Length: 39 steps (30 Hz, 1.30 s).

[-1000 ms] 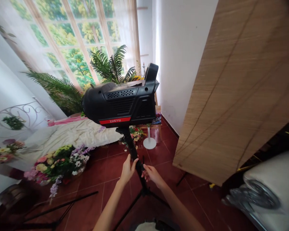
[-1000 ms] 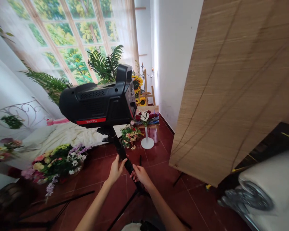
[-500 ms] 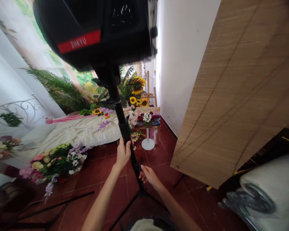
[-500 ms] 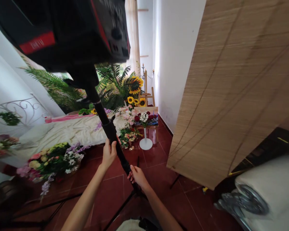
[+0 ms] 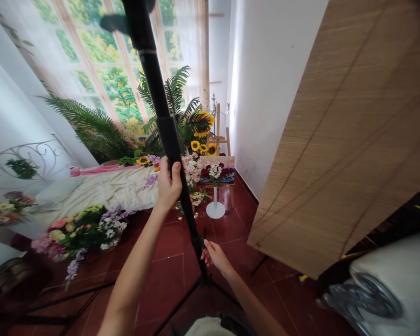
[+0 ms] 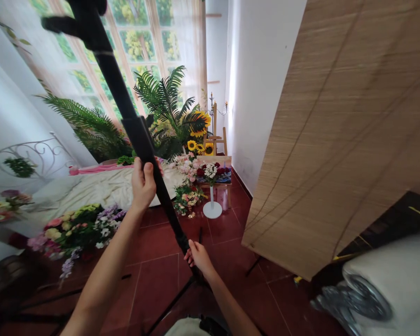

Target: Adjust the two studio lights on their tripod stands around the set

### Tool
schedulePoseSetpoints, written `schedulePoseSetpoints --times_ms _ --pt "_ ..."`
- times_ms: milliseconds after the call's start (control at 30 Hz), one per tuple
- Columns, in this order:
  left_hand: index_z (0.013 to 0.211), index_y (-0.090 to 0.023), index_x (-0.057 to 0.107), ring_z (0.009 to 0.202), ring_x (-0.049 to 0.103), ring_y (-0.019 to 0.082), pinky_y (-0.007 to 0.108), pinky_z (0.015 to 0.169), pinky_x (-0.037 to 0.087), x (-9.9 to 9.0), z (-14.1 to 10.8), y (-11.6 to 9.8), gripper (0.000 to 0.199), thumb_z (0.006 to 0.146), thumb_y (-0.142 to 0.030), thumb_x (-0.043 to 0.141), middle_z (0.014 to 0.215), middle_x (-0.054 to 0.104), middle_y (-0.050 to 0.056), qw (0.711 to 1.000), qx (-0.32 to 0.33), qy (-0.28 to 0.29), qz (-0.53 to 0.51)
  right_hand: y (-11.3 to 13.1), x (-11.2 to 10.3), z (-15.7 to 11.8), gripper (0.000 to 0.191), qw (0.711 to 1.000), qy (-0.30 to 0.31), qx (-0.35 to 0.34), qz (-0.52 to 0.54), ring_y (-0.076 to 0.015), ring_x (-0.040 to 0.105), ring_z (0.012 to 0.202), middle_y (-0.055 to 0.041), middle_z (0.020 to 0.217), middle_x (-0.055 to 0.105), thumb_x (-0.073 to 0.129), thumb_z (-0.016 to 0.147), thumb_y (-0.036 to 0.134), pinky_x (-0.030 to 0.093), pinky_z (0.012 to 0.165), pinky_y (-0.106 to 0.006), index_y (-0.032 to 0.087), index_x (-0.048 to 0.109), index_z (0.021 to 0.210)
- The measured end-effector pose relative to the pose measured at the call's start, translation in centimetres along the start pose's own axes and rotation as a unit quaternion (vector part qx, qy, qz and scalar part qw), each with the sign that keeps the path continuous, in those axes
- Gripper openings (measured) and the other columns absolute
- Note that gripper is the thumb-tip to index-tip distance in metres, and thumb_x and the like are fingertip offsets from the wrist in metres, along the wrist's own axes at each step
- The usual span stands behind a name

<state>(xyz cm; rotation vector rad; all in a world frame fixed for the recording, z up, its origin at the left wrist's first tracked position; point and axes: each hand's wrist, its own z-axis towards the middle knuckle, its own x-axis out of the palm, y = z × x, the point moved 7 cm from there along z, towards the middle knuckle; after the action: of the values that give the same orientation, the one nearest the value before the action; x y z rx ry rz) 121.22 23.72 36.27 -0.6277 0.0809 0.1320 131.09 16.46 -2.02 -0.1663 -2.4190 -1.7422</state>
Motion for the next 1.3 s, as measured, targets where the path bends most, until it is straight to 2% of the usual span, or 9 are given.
schedulePoseSetpoints --times_ms 200,400,667,867,1000,1067,1167,1233,1300 --pt "0.098 -0.022 0.047 0.061 0.054 0.010 0.023 0.057 0.044 0.3 3.6 -2.5 0.037 0.093 -0.057 0.037 0.074 0.052 -0.001 0.998 0.057 -0.019 -0.035 0.3 0.0 -0.3 0.057 1.000 -0.006 0.008 -0.011 -0.0079 0.048 0.043 0.0020 0.057 0.060 0.045 0.076 0.076 0.038 0.040 -0.020 0.019 0.048 0.076" --pt "0.102 -0.023 0.049 0.067 0.058 0.012 0.025 0.060 0.046 0.4 3.5 -2.5 0.042 0.091 -0.061 0.035 0.075 0.052 0.000 0.997 0.068 -0.022 -0.028 0.5 0.0 -0.5 0.056 1.000 -0.007 0.006 -0.019 -0.0079 0.049 0.042 0.0016 0.058 0.061 0.044 0.078 0.075 0.038 0.040 -0.019 0.019 0.048 0.074" --pt "0.102 -0.023 0.049 0.063 0.055 0.011 0.024 0.058 0.045 0.4 3.2 -2.3 0.041 0.091 -0.060 0.035 0.075 0.052 0.000 0.998 0.055 -0.018 -0.024 0.7 -0.4 -0.2 0.054 0.992 0.001 -0.078 -0.104 -0.0087 0.048 0.044 0.0017 0.061 0.060 0.044 0.079 0.074 0.039 0.041 -0.020 0.020 0.048 0.076" --pt "0.100 -0.023 0.049 0.064 0.054 0.011 0.024 0.061 0.044 0.2 2.9 -2.2 0.042 0.090 -0.062 0.036 0.076 0.051 -0.001 0.998 0.057 -0.021 -0.007 3.8 -1.5 -2.1 0.030 0.942 -0.048 -0.184 -0.277 -0.0153 0.058 0.059 0.0002 0.067 0.063 0.053 0.086 0.051 0.038 0.055 -0.023 0.023 0.049 0.076" --pt "0.100 -0.023 0.049 0.064 0.053 0.011 0.025 0.062 0.044 0.3 2.9 -2.2 0.042 0.090 -0.062 0.035 0.076 0.051 0.000 0.998 0.055 -0.018 -0.011 5.2 -1.9 -3.0 0.030 0.910 -0.073 -0.207 -0.351 -0.0177 0.060 0.065 -0.0020 0.070 0.065 0.052 0.088 0.051 0.036 0.059 -0.025 0.024 0.056 0.076" --pt "0.100 -0.023 0.049 0.064 0.054 0.011 0.025 0.061 0.043 0.4 2.9 -2.3 0.044 0.089 -0.063 0.035 0.076 0.051 0.000 0.998 0.057 -0.014 -0.012 4.8 -2.1 -2.8 0.043 0.934 -0.069 -0.170 -0.305 -0.0164 0.059 0.059 -0.0030 0.067 0.066 0.041 0.092 0.058 0.038 0.058 -0.025 0.023 0.058 0.074" --pt "0.100 -0.023 0.048 0.062 0.053 0.011 0.025 0.059 0.043 0.6 2.9 -2.4 0.045 0.089 -0.064 0.034 0.075 0.050 -0.001 0.998 0.057 -0.010 -0.017 2.5 -1.8 -2.0 0.066 0.990 -0.015 -0.011 -0.139 -0.0148 0.058 0.051 -0.0068 0.064 0.067 0.020 0.091 0.070 0.044 0.052 -0.024 0.020 0.059 0.072" --pt "0.100 -0.023 0.048 0.061 0.052 0.011 0.025 0.058 0.043 0.6 2.9 -2.4 0.044 0.089 -0.064 0.034 0.074 0.049 -0.001 0.998 0.056 -0.012 -0.021 1.0 -0.4 -2.1 0.073 0.993 0.074 0.091 -0.014 -0.0142 0.060 0.053 -0.0092 0.068 0.068 0.015 0.090 0.072 0.047 0.051 -0.024 0.016 0.061 0.076" --pt "0.101 -0.023 0.048 0.061 0.053 0.011 0.025 0.059 0.044 0.5 2.9 -2.3 0.045 0.089 -0.064 0.034 0.074 0.050 -0.001 0.998 0.053 -0.017 -0.018 0.7 0.7 -2.3 0.066 0.981 0.126 0.126 0.076 -0.0119 0.061 0.055 -0.0084 0.071 0.069 0.024 0.092 0.067 0.048 0.054 -0.022 0.015 0.061 0.078"
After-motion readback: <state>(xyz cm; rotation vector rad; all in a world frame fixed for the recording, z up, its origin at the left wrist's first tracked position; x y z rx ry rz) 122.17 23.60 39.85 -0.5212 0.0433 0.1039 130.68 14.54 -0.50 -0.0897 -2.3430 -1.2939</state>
